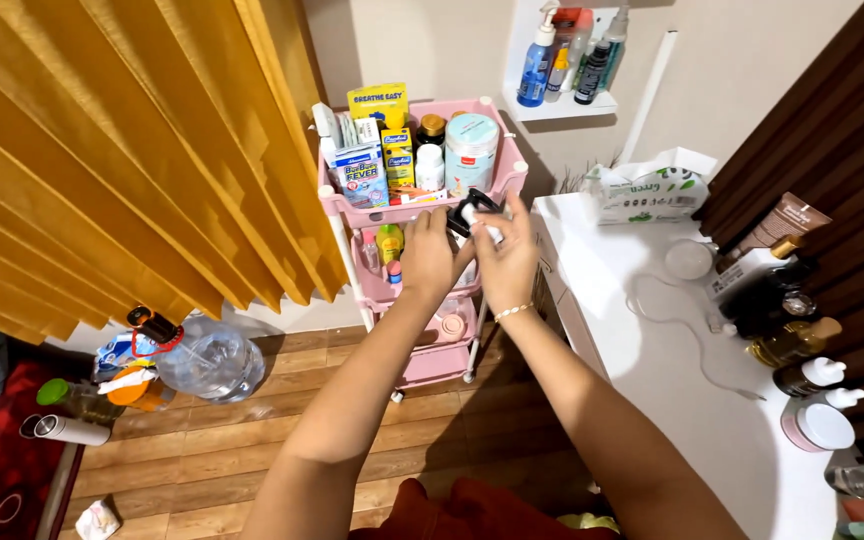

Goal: The person organizes cosmetic items on a pink rolling cart. They pick up bottles and jars from a nearby white table, open and close lids, and place them into the cart's shelves. A white cable is also coiled and placed on the cart.

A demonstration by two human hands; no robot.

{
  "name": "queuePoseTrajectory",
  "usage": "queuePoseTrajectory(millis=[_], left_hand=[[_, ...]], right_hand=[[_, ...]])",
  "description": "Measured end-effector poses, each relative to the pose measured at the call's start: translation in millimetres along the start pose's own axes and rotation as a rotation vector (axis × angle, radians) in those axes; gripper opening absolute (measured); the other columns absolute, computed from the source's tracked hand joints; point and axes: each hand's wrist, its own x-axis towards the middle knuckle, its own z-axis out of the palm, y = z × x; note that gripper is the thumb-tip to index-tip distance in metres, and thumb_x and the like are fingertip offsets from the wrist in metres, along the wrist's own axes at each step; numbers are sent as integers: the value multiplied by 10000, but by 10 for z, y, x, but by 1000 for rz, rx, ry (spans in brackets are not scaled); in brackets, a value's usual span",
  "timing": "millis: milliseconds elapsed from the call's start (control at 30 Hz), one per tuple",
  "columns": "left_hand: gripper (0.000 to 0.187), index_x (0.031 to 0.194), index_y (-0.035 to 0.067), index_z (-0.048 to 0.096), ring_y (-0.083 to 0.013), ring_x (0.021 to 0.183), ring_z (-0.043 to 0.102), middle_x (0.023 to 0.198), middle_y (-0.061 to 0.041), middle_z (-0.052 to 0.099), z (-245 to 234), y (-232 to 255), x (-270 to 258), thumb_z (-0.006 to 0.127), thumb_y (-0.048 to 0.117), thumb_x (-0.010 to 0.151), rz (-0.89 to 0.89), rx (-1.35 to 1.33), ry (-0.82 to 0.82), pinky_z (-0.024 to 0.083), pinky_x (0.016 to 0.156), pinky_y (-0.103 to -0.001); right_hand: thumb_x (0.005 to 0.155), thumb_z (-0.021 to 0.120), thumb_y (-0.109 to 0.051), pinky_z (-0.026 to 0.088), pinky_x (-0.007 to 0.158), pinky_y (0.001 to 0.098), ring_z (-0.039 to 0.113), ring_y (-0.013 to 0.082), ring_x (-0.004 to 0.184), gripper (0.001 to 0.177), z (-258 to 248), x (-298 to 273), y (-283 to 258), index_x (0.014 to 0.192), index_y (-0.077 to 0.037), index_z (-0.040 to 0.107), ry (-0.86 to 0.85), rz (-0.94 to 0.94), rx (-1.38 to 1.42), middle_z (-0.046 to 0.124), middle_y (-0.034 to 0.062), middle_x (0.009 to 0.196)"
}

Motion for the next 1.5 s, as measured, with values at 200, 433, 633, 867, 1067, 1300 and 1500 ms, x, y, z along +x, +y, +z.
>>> queuePoseTrajectory(millis=[200, 433, 633, 867, 1067, 1300, 1500], left_hand=[[320, 1019, 127, 612, -348, 974, 625, 956, -54, 563, 356, -303, -83, 714, 335, 798, 120, 170, 80, 556, 844, -418], [608, 1222, 208, 623, -307, 1042, 584, 1016, -19, 581, -268, -28, -62, 827, 375, 674, 58, 171, -81, 625, 818, -476], [593, 1185, 179, 643, -294, 1058, 570, 1004, -19, 576, -165, -207, -46, 836, 431, 683, -3, 160, -76, 631, 798, -498], [539, 1168, 177, 717, -325, 893, 662, 888, -56, 625, -165, -289, -70, 795, 381, 676, 27, 22, 144, 586, 823, -445], [573, 1181, 149, 718, -352, 874, 665, 884, -89, 632, -202, -248, -103, 804, 384, 666, -15, -76, 160, 569, 817, -455], [580, 1184, 110, 709, -389, 875, 663, 871, -121, 626, -240, -239, -117, 837, 349, 671, -32, -165, 169, 555, 809, -490], [579, 1181, 111, 706, -377, 896, 671, 903, -125, 643, -201, -308, -130, 865, 336, 672, -34, -192, 189, 551, 828, -468]], right_hand=[[927, 689, -16, 562, 954, 327, 663, 211, 1062, 606, 112, 81, 36, 1497, -68, 489, -189, -337, -411, 771, 33, 1041], [928, 685, -75, 555, 979, 361, 649, 201, 1082, 641, 125, 439, 236, 1523, -128, 452, -376, -407, -670, 756, 28, 958], [965, 632, -66, 530, 1024, 364, 634, 239, 1178, 571, 159, 140, 133, 1511, -105, 469, -407, -455, -588, 779, 62, 982], [1026, 590, -103, 565, 931, 339, 651, 226, 996, 443, 155, -62, 63, 1458, -23, 528, -277, -577, -327, 767, 73, 992], [1028, 579, -70, 562, 930, 353, 640, 245, 991, 433, 167, -116, 8, 1447, 23, 529, -197, -612, -271, 757, 77, 1002], [1033, 563, -42, 556, 936, 360, 631, 272, 1004, 401, 204, -151, 31, 1417, 73, 540, -128, -640, -256, 754, 76, 1015], [1023, 583, -41, 546, 943, 362, 631, 267, 977, 389, 243, -166, 65, 1398, 58, 567, -100, -623, -263, 756, 64, 985]])
